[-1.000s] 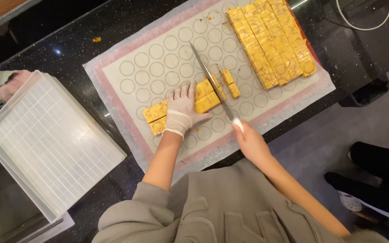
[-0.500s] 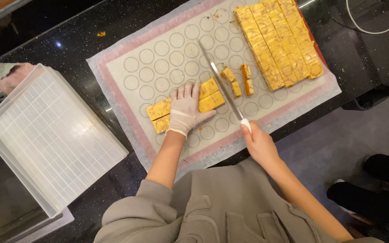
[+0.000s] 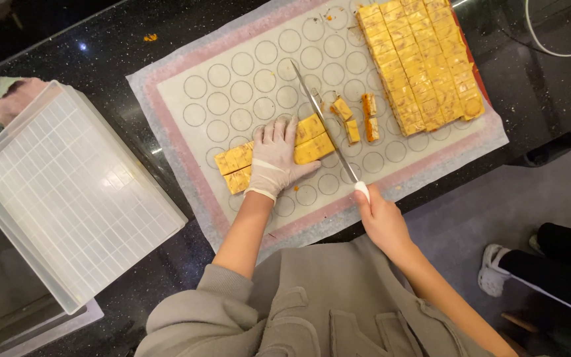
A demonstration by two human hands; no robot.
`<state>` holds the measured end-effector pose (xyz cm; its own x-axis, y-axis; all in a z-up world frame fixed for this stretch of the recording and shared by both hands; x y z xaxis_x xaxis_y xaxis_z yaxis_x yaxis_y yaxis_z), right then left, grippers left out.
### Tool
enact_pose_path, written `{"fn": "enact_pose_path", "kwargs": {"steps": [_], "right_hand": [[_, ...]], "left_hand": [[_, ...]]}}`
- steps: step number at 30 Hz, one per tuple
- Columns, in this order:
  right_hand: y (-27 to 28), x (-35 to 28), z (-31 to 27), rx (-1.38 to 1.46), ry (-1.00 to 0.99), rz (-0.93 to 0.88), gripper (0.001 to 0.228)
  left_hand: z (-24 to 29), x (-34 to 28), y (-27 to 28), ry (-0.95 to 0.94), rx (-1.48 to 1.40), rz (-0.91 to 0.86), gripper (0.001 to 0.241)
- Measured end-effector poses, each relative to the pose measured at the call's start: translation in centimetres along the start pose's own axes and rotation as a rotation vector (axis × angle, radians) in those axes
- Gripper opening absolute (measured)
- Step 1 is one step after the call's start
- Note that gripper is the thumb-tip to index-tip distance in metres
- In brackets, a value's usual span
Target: Cutting a large block of yellow pastry into small squares using a knife
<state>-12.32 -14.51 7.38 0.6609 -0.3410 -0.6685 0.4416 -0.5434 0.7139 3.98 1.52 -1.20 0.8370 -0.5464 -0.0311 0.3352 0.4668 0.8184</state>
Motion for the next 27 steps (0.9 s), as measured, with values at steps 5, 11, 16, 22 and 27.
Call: {"fn": "enact_pose_path", "kwargs": {"steps": [5,11,16,22,27], "right_hand": [[0.1,0.8,1.0,0.053,-0.001,0.055,0.044],[0.2,1.2,0.9,-0.033,0.023,0.033,0.043],[0.2,0.9,0.7,0.035,-0.007,0.059,0.044],[0.2,0.2,0.6,0.078,0.003,0.063,0.042],[-0.4,0.7,-0.2,0.073,0.065,0.022,0.041]], "left_hand": [[-0.2,0.0,-0.2,0.017,0.008,-0.006,0.117],[-0.2,0.2,-0.3,0.012,0.008,-0.032,0.117],[-0.2,0.2,-0.3,-0.001,0.022,-0.013,0.116],[-0.3,0.1,-0.4,-0.028,0.004,0.008,0.117],[-0.3,0.1,-0.4,-0.041,0.012,0.006,0.116]]}}
Point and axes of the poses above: each hand's wrist, its own x-axis towards the middle knuckle, its own y-axis out of the back of the hand, z = x × y, the point moved 6 cm from there along x, towards the middle knuckle, and after that the axes turned 14 degrees about -x, right-handed, at the moved point
